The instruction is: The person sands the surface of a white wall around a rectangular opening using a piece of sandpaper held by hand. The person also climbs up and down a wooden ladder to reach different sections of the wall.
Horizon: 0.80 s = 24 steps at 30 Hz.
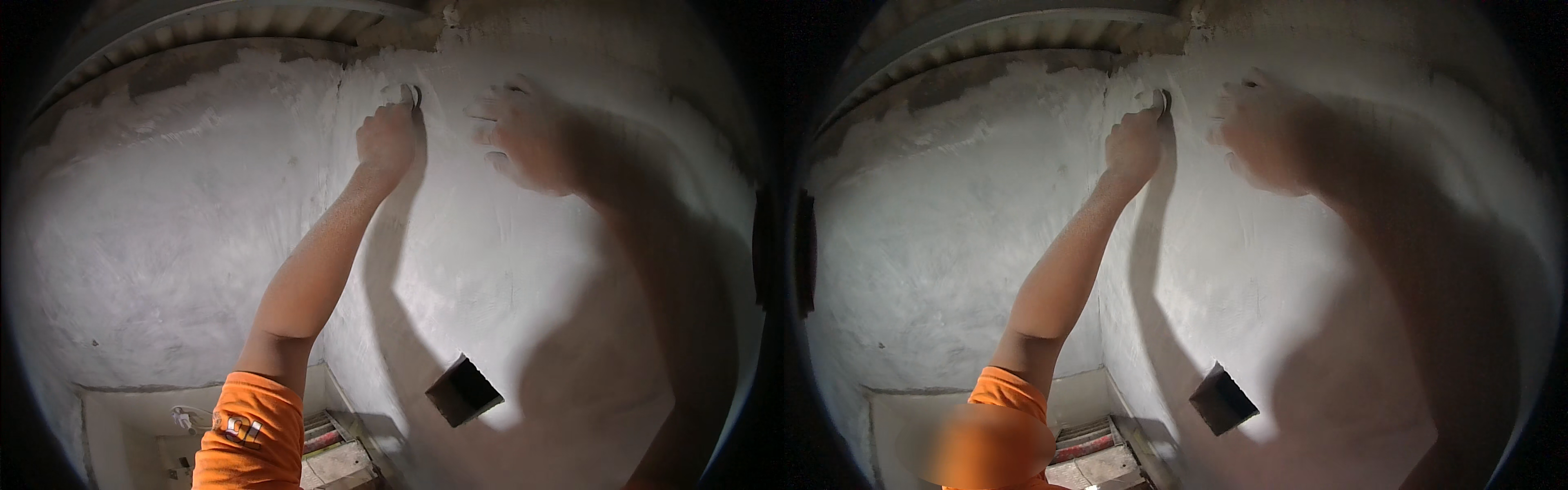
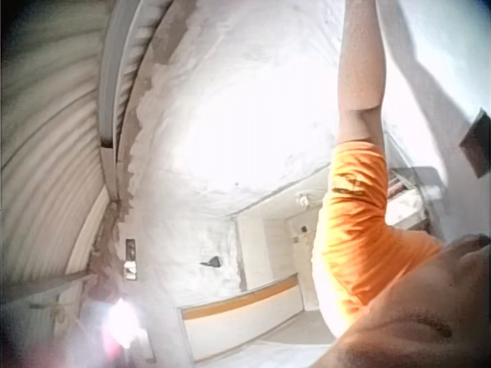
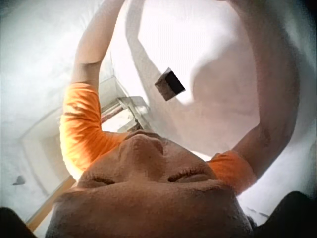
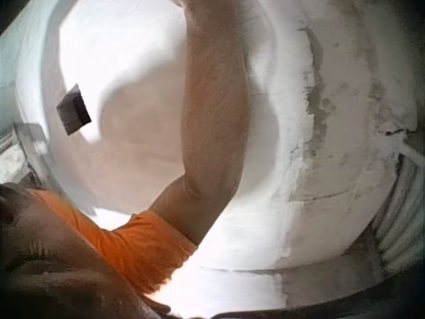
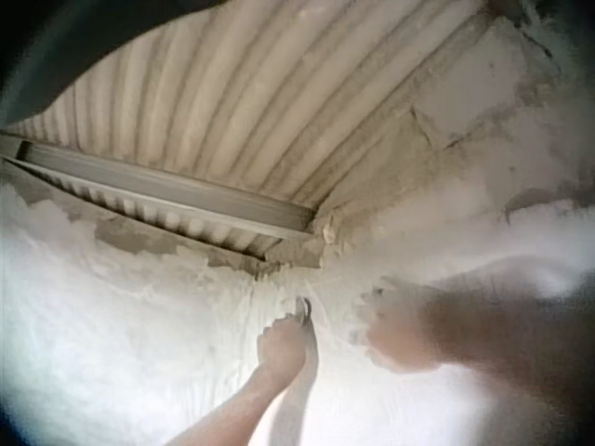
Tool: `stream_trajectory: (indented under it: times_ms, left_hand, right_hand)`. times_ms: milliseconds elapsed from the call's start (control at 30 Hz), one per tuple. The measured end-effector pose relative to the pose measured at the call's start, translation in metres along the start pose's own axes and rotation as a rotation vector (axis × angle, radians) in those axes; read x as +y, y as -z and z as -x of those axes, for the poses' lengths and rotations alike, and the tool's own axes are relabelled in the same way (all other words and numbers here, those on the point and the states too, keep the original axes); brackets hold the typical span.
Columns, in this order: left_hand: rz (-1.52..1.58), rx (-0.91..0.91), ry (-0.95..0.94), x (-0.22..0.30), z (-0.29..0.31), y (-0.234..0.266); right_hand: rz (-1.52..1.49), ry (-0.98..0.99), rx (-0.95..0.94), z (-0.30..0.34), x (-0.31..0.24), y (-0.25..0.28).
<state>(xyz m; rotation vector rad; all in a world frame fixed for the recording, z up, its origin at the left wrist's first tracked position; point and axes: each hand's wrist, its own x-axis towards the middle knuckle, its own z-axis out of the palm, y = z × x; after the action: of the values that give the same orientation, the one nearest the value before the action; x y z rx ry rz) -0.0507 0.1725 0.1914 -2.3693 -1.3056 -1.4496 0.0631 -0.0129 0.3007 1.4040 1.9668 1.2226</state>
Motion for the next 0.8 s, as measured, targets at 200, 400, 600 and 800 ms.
stream_trajectory:
  times_ms: [200, 400, 600, 800]
  left_hand:
    - [-0.026, 0.053, -0.033, 0.025, 0.035, 0.004]
    - [0.067, 0.028, 0.124, -0.011, -0.002, -0.016]
    - [-0.094, 0.066, -0.056, -0.004, 0.008, -0.016]
    - [0.036, 0.017, 0.101, -0.009, -0.007, -0.023]
  right_hand:
    - [0.079, 0.126, 0.313, 0.002, 0.003, -0.019]
    - [0.045, 0.023, 0.160, -0.013, -0.007, -0.008]
    - [0.046, -0.002, 0.053, -0.011, -0.002, -0.002]
    - [0.076, -0.006, 0.044, -0.016, -0.004, -0.007]
